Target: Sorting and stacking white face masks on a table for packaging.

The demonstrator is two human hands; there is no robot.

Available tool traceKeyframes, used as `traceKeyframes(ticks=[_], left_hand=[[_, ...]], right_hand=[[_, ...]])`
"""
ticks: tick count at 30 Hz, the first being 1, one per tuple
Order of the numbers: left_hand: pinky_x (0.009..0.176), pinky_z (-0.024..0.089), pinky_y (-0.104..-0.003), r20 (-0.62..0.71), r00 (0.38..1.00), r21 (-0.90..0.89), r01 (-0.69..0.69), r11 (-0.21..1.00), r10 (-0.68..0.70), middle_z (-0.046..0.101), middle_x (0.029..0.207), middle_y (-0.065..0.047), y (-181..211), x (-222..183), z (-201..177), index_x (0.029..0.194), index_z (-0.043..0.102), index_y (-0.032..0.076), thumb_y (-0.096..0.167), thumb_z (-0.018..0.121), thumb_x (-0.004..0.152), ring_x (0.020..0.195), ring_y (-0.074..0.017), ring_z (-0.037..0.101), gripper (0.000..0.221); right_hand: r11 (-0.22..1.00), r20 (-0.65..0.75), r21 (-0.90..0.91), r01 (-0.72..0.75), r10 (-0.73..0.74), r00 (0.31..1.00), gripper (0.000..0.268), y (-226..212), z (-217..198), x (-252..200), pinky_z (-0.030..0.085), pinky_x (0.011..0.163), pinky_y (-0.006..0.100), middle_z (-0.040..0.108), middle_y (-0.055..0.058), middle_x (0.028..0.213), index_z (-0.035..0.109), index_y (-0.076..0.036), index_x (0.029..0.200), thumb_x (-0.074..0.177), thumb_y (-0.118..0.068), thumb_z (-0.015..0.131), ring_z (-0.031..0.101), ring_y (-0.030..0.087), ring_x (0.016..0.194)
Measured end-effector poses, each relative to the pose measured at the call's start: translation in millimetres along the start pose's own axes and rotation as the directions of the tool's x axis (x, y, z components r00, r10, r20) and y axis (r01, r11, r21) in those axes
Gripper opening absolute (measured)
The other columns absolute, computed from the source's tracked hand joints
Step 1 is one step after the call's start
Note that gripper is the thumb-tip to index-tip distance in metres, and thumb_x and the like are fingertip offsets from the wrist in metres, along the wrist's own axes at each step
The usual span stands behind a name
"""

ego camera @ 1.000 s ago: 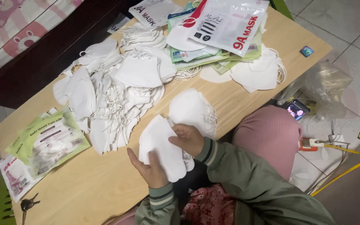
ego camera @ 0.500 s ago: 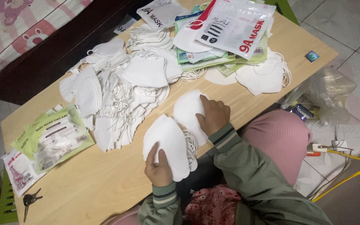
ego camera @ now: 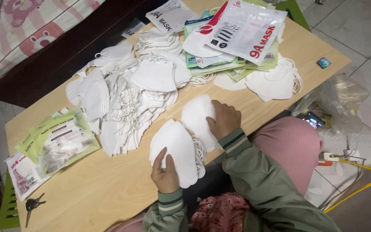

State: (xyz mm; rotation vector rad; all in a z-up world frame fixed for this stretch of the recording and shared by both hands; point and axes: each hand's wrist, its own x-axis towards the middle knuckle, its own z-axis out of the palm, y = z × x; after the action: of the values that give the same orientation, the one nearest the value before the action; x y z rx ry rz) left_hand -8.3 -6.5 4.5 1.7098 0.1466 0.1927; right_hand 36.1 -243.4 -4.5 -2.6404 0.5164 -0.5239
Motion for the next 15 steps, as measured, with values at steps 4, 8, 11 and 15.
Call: traceKeyframes(ticks=[4,8,11,15], left_hand=[[0.075,0.056,-0.022,0.003,1.000,0.033,-0.024,0.999,0.024,0.077,0.117,-0.012,-4.3,1.5,-0.1,0.119,0.072,0.001,0.002,0.063,0.093,0.088,-0.0140,0.070,0.028],[0.081,0.057,-0.024,-0.005,1.000,-0.007,0.002,1.000,-0.002,0.077,0.116,-0.013,-7.3,1.4,0.2,0.119,0.072,0.000,0.002,0.064,0.093,0.093,-0.0154,0.071,0.027],[0.089,0.056,-0.026,-0.005,1.000,-0.022,0.001,1.000,-0.001,0.077,0.116,-0.014,-2.6,1.2,1.3,0.118,0.072,-0.002,0.004,0.063,0.095,0.099,-0.0172,0.071,0.026],[0.109,0.046,-0.036,0.104,0.994,-0.101,-0.017,0.995,0.028,0.070,0.129,-0.016,-5.0,2.8,-3.3,0.120,0.069,-0.005,0.023,0.038,0.103,0.121,-0.0259,0.064,0.045]], right_hand=[[0.994,-0.068,0.110,0.015,-0.008,0.998,0.050,-7.6,-5.6,0.4,0.042,0.086,0.044,0.072,0.004,0.095,0.065,-0.012,0.131,0.082,-0.016,0.070,0.062,0.029,0.089],[0.874,-0.340,0.461,0.158,0.010,0.940,0.018,-20.3,-31.8,0.4,0.049,0.071,0.033,0.066,0.008,0.089,0.071,-0.003,0.106,0.088,-0.005,0.071,0.060,0.022,0.076],[0.552,-0.230,0.831,0.074,0.218,0.948,0.016,-16.8,-28.3,-3.5,0.046,0.062,0.021,0.060,0.002,0.084,0.069,0.000,0.107,0.091,-0.001,0.072,0.052,0.010,0.068],[0.193,0.089,0.972,-0.134,0.223,0.971,0.022,-17.4,-10.6,-18.0,0.044,0.058,0.017,0.059,-0.003,0.076,0.068,-0.001,0.110,0.089,0.001,0.073,0.048,0.005,0.063]])
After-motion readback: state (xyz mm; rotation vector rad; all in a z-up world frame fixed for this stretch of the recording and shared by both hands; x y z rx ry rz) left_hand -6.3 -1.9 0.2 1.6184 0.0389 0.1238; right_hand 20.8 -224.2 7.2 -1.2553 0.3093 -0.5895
